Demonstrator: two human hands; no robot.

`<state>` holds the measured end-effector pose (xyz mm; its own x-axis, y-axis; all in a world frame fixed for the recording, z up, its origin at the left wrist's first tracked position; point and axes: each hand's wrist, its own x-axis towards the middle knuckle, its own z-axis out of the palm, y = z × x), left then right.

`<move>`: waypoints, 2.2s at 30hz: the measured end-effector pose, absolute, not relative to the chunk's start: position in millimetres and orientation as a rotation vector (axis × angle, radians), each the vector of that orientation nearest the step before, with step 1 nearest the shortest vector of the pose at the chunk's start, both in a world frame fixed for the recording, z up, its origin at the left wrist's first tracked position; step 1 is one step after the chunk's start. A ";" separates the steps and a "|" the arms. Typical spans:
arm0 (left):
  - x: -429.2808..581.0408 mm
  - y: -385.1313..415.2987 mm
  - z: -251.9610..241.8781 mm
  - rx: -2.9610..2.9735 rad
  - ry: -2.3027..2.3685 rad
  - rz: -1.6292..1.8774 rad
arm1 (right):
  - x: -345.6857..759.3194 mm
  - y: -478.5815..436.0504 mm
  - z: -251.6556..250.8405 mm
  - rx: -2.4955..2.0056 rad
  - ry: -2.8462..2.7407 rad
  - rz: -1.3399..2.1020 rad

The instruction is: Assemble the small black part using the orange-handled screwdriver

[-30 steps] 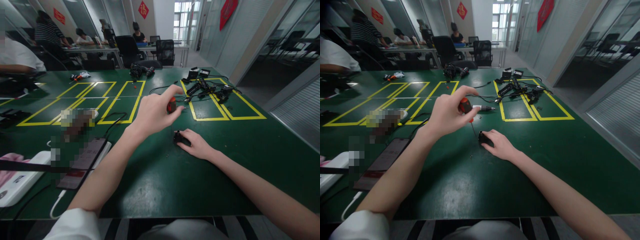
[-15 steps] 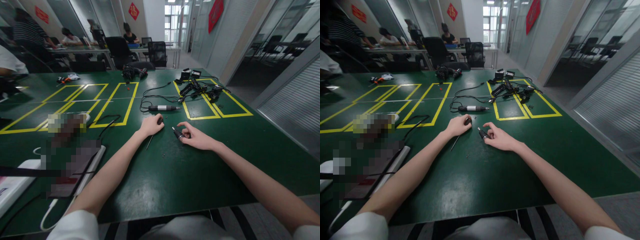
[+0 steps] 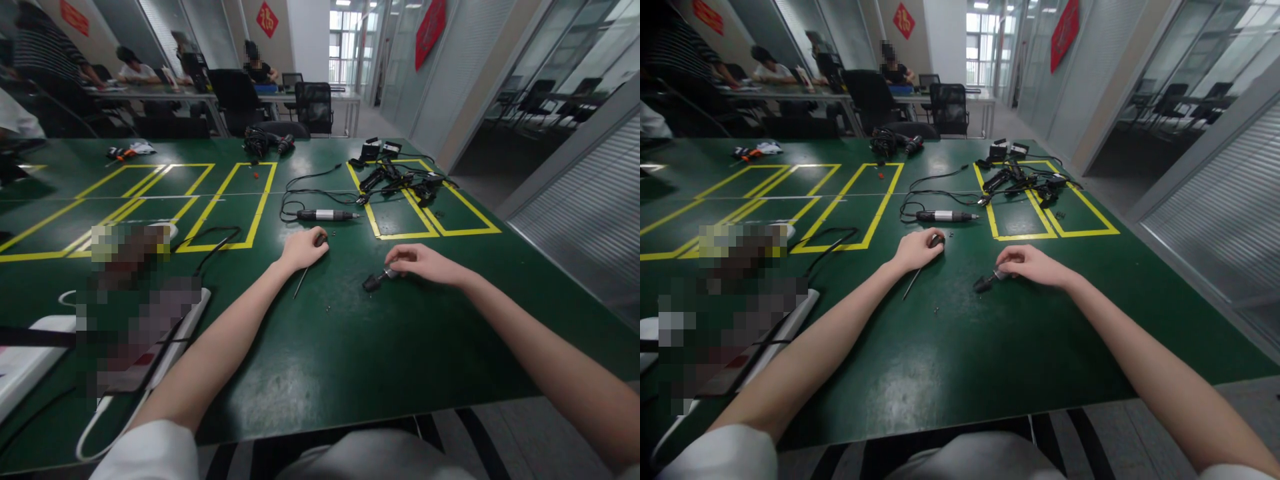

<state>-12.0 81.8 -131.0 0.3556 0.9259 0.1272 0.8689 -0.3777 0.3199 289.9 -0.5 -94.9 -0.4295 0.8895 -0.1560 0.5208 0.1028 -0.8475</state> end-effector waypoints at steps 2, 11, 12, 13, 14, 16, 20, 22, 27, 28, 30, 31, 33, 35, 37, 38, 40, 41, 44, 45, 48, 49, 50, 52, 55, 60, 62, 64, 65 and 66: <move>-12.2 82.3 -131.4 2.418 1.616 0.434 | 306.8 -2.8 -102.3 -1.460 -1.879 1.223; -12.6 87.8 -139.0 2.426 1.645 0.468 | 318.8 -8.4 -102.2 -1.611 -1.645 0.975; -12.6 88.2 -139.8 2.428 1.647 0.472 | 309.7 -9.9 -101.5 -1.572 -1.661 1.000; -12.8 88.5 -140.4 2.431 1.647 0.474 | 299.9 -10.9 -100.9 -1.516 -1.680 1.032; -13.0 88.5 -140.7 2.433 1.646 0.476 | 290.5 -11.0 -100.3 -1.457 -1.710 1.081; -13.6 88.2 -140.9 2.438 1.648 0.479 | 277.1 -8.0 -99.0 -1.382 -1.714 1.088; -14.2 87.5 -140.5 2.444 1.648 0.489 | 281.0 7.3 -98.0 -1.347 -1.446 1.046; -14.0 87.7 -140.5 2.445 1.645 0.495 | 291.5 13.7 -98.7 -1.306 -1.195 1.172; -13.5 88.7 -140.2 2.437 1.644 0.496 | 298.8 11.6 -103.1 -1.101 -0.807 1.472; -13.5 88.8 -140.0 2.436 1.642 0.492 | 295.3 9.3 -104.6 -1.094 -0.835 1.474; -13.6 88.7 -139.5 2.436 1.637 0.484 | 285.3 5.9 -108.3 -1.126 -0.972 1.419; -13.6 88.5 -139.2 2.436 1.636 0.481 | 279.8 5.4 -110.4 -1.154 -1.066 1.359; -13.6 88.0 -138.6 2.435 1.638 0.478 | 269.0 6.8 -114.7 -1.215 -1.262 1.202; -13.3 87.5 -138.1 2.433 1.642 0.476 | 259.1 10.4 -118.7 -1.265 -1.442 1.063; -12.9 87.3 -138.0 2.430 1.648 0.475 | 249.7 14.4 -122.5 -1.271 -1.668 0.938; -12.7 87.3 -138.1 2.428 1.651 0.475 | 245.1 16.2 -124.3 -1.259 -1.801 0.873; -12.4 87.5 -138.6 2.426 1.657 0.477 | 236.8 19.3 -128.0 -1.218 -2.013 0.786; -12.4 87.6 -138.9 2.425 1.659 0.478 | 233.5 20.5 -129.6 -1.197 -2.073 0.784; -12.7 88.1 -139.8 2.428 1.658 0.482 | 229.6 21.0 -131.0 -1.157 -2.105 0.876; -12.9 88.3 -140.1 2.430 1.657 0.483 | 230.0 19.2 -129.3 -1.158 -2.089 0.893; -13.2 89.0 -140.7 2.437 1.652 0.490 | 230.7 4.0 -116.6 -1.204 -1.993 0.699; -13.2 89.2 -140.8 2.439 1.649 0.492 | 228.3 -4.2 -110.9 -1.216 -1.952 0.529; -13.1 89.4 -140.9 2.441 1.645 0.495 | 223.4 -13.1 -105.3 -1.202 -1.933 0.364; -12.8 89.5 -140.6 2.442 1.639 0.497 | 204.9 -30.4 -97.2 -1.039 -2.051 0.237; -12.6 88.2 -139.4 2.437 1.646 0.499 | 160.2 -43.5 -97.0 -0.656 -2.502 0.183; -13.4 86.1 -137.5 2.432 1.652 0.497 | 100.9 -26.1 -108.8 -0.530 -2.890 -0.119; -13.5 87.0 -138.0 2.431 1.652 0.491 | 99.7 -18.5 -107.9 -0.538 -2.895 -0.084; -13.5 88.7 -139.1 2.425 1.655 0.484 | 111.6 -15.6 -105.2 -0.587 -2.780 0.070; -13.4 89.5 -139.7 2.422 1.656 0.483 | 121.2 -16.0 -104.6 -0.634 -2.671 0.183; -13.3 90.2 -140.3 2.419 1.657 0.484 | 132.2 -17.2 -105.2 -0.684 -2.539 0.293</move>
<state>-13.3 90.2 -140.3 0.3303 0.9286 0.1691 0.8736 -0.3686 0.3179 132.2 -17.2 -105.2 -0.7539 0.5190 0.4029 0.4135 0.8513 -0.3230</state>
